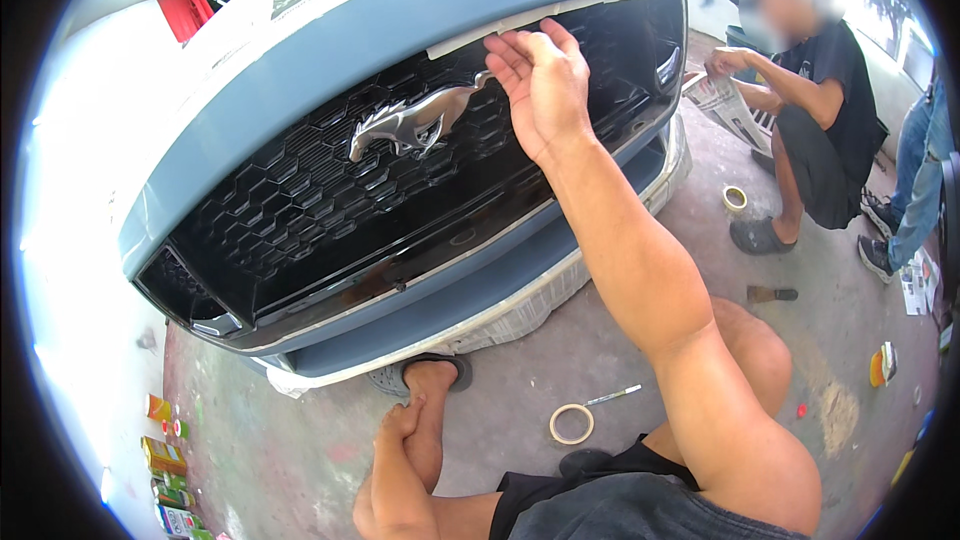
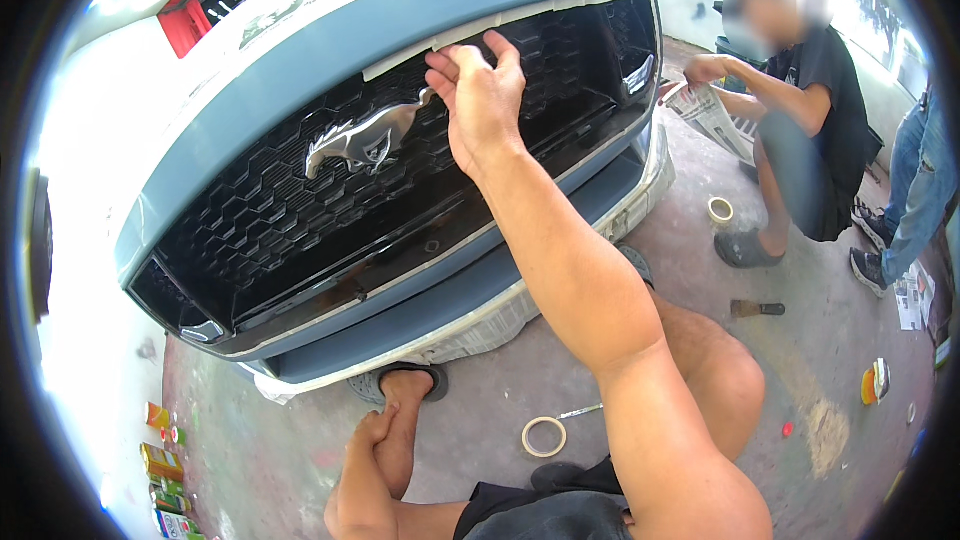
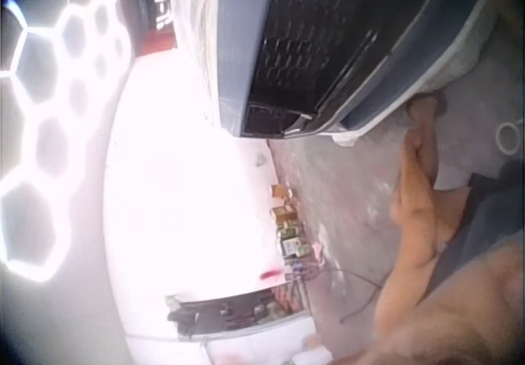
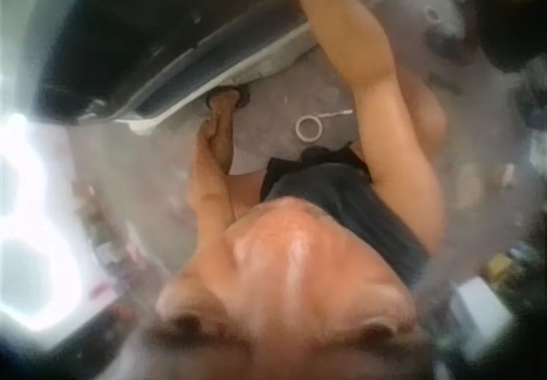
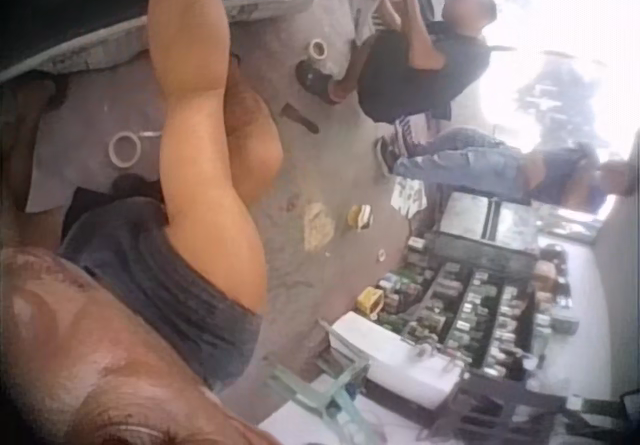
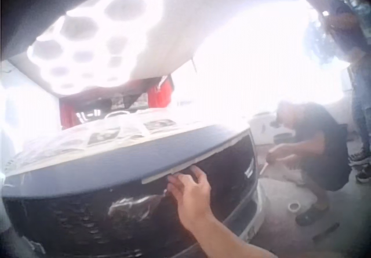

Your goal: The person applies small pieces of masking tape to the edges of a chrome horse emblem on a car grille. They repeatedly tear tape, position it along the emblem's outline, and press it down. A second person works nearby on the same vehicle.

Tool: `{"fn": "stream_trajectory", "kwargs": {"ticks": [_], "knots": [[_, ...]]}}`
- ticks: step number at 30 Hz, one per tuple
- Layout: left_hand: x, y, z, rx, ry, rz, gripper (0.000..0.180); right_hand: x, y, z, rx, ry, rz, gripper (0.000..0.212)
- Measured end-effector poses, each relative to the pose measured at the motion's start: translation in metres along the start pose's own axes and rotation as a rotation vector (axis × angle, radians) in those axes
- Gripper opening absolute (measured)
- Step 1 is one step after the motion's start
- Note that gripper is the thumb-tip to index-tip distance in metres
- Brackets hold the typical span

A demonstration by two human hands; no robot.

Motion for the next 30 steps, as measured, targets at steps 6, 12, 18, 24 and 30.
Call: {"fn": "stream_trajectory", "kwargs": {"ticks": [6, 12, 18, 24, 30], "knots": [[-0.003, 0.0, -0.004, 0.033, -0.037, -0.006, 0.104, 0.004, 0.0, -0.009, 0.026, -0.037, -0.049, 0.034], [-0.014, -0.003, -0.011, 0.038, -0.02, -0.008, 0.104, 0.007, -0.001, -0.012, -0.062, -0.039, -0.121, 0.03], [-0.009, -0.001, -0.007, 0.036, -0.011, -0.004, 0.102, 0.003, -0.005, -0.005, -0.037, 0.028, 0.001, 0.088], [-0.008, 0.0, -0.003, 0.041, -0.001, -0.005, 0.1, 0.005, -0.005, -0.004, 0.014, 0.022, -0.006, 0.084], [0.0, 0.003, 0.002, 0.045, -0.007, -0.004, 0.1, 0.009, 0.0, -0.007, 0.054, -0.002, -0.039, 0.073]]}}
Point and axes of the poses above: each hand's wrist, its own z-axis away from the middle knuckle, its own y-axis out of the back of the hand, x = y × z, the point moved 10 cm from there along -z, towards the middle knuckle, and after that the axes turned 15 degrees about -y, right-handed, at the moved point
